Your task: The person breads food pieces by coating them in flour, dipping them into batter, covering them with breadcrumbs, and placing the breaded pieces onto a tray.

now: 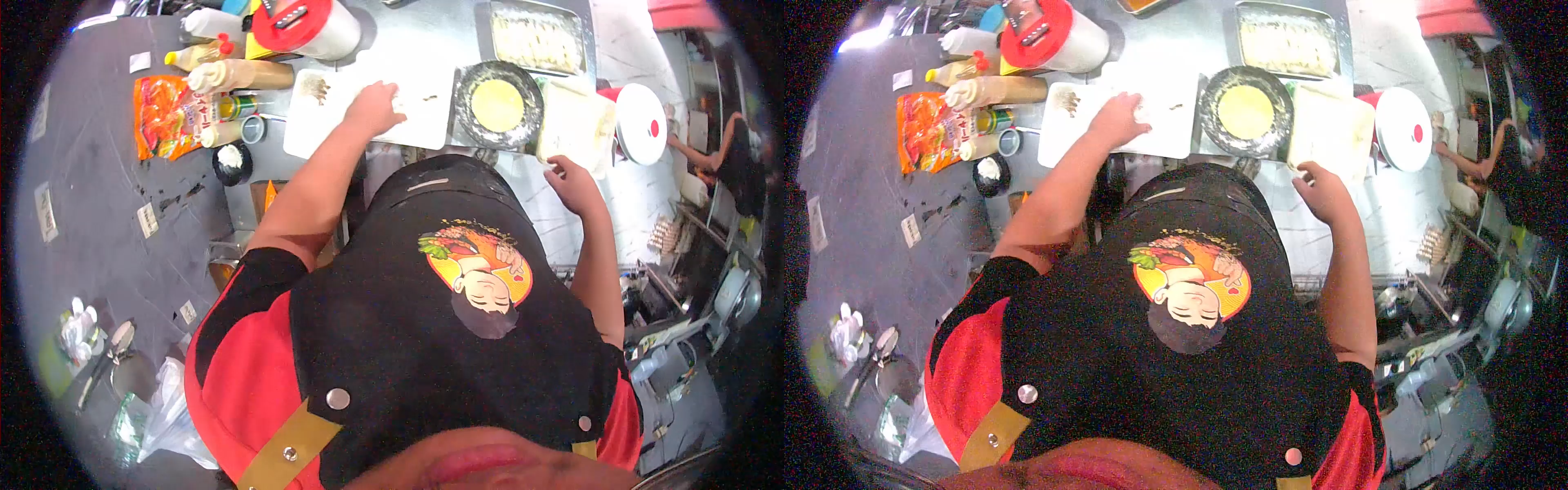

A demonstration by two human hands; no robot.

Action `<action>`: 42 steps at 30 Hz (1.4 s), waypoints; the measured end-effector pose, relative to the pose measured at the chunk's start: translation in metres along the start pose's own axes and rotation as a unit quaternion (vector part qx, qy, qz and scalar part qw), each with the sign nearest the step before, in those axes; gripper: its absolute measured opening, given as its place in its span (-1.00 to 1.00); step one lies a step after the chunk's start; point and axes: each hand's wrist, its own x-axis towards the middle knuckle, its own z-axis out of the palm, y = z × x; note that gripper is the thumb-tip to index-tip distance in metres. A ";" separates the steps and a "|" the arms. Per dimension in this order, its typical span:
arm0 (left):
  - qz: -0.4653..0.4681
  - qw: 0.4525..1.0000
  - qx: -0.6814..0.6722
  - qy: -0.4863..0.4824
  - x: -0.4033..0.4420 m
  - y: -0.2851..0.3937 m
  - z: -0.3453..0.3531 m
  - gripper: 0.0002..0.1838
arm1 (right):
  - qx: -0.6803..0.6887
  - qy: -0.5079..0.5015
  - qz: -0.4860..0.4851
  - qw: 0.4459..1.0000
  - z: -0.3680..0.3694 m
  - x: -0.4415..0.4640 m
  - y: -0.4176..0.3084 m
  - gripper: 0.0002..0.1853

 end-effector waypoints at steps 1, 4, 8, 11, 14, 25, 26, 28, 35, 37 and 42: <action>0.003 1.000 0.009 0.023 -0.001 -0.002 0.007 -0.35 | 0.002 -0.004 -0.002 1.000 0.001 0.000 -0.003 -0.53; 0.028 0.997 0.012 0.072 -0.002 -0.002 0.023 -0.47 | 0.004 -0.017 -0.004 1.000 0.003 -0.002 -0.012 -0.54; 0.067 0.993 0.030 0.090 -0.003 -0.004 0.025 -0.49 | -0.005 -0.021 -0.004 1.000 0.001 0.000 -0.018 -0.55; 0.080 0.992 0.028 0.090 0.002 -0.011 0.041 -0.59 | -0.007 -0.021 0.001 1.000 0.002 0.002 -0.017 -0.54; 0.056 0.998 -0.004 0.010 0.004 -0.008 0.040 -0.58 | -0.008 -0.018 0.009 1.000 0.002 0.002 -0.017 -0.54; -0.013 1.000 0.007 -0.006 -0.008 0.021 0.021 -0.37 | -0.015 -0.024 -0.013 1.000 0.003 0.003 -0.009 -0.55; -0.003 1.000 0.007 -0.017 -0.006 0.021 0.022 -0.36 | -0.017 -0.024 -0.012 1.000 0.003 0.004 -0.006 -0.55; 0.049 0.995 -0.014 -0.090 0.012 0.007 0.040 -0.30 | -0.019 -0.025 -0.009 0.999 0.003 0.004 -0.007 -0.55; 0.110 0.991 -0.033 0.069 0.004 0.010 0.056 -0.25 | -0.017 -0.021 0.003 1.000 0.003 0.000 -0.004 -0.54; 0.110 0.993 -0.022 0.022 0.001 0.020 0.047 -0.24 | -0.018 -0.020 0.003 1.000 0.006 0.001 0.001 -0.54; 0.136 0.988 -0.021 -0.066 0.013 0.031 0.045 -0.33 | -0.012 -0.027 0.003 1.000 0.005 0.001 -0.005 -0.53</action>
